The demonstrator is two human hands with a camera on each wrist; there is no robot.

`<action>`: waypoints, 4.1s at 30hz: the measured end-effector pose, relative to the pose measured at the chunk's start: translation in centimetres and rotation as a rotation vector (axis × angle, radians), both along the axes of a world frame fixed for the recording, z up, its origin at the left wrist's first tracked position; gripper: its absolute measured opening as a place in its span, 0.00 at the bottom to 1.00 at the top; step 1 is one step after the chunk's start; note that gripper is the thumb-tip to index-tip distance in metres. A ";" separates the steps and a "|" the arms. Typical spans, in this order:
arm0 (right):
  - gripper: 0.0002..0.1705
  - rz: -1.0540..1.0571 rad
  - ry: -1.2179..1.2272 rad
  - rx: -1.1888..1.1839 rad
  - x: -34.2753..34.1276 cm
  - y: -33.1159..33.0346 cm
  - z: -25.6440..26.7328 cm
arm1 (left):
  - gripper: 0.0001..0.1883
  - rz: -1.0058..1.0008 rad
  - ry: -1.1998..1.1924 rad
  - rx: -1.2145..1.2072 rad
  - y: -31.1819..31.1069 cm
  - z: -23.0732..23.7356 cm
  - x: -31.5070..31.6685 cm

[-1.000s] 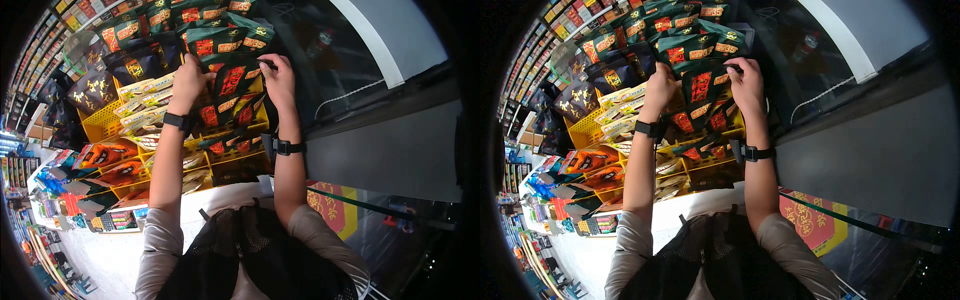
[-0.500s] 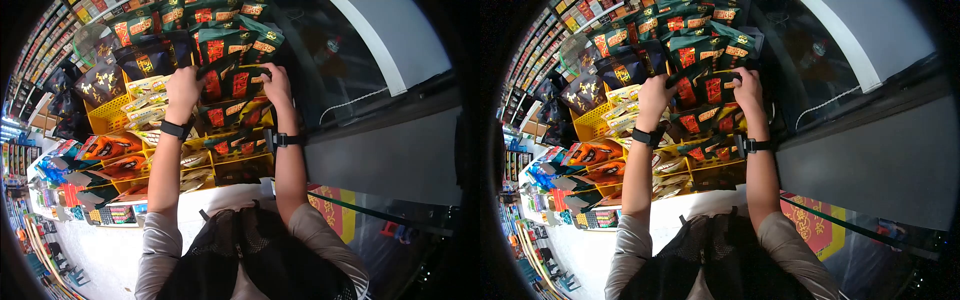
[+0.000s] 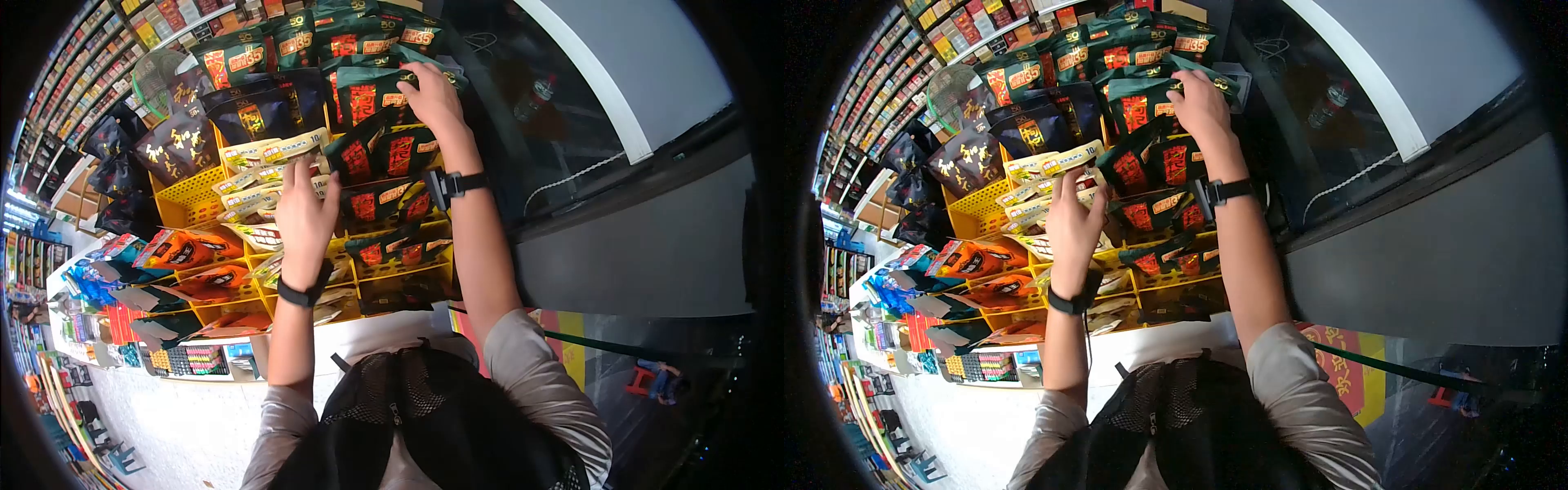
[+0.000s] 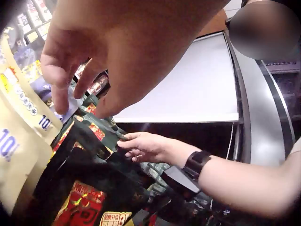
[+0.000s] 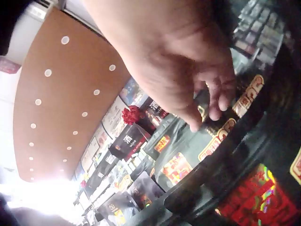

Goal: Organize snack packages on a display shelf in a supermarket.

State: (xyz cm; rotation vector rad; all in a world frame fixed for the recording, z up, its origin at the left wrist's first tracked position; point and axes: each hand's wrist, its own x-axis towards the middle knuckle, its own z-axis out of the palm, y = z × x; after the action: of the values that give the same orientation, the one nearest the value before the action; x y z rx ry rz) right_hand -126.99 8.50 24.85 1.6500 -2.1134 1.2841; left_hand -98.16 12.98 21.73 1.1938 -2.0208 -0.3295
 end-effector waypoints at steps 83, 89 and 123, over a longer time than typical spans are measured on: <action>0.17 -0.107 -0.604 -0.959 -0.9 5.6 6.6 | 0.07 0.145 0.524 -0.135 1.0 6.6 6.7; 0.13 0.077 -0.670 -0.792 0.4 -0.1 3.6 | 0.07 0.179 0.544 -0.149 1.7 7.1 8.5; 0.12 0.371 -0.409 -0.160 3.1 9.3 7.6 | 0.16 -0.379 0.378 -0.477 -2.1 13.6 -3.3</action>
State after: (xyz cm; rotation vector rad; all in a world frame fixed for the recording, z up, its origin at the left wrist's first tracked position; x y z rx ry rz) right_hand -123.93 17.83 32.42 1.8987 -1.8807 1.9971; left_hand -101.45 10.93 35.37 0.4175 -1.8368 -0.2158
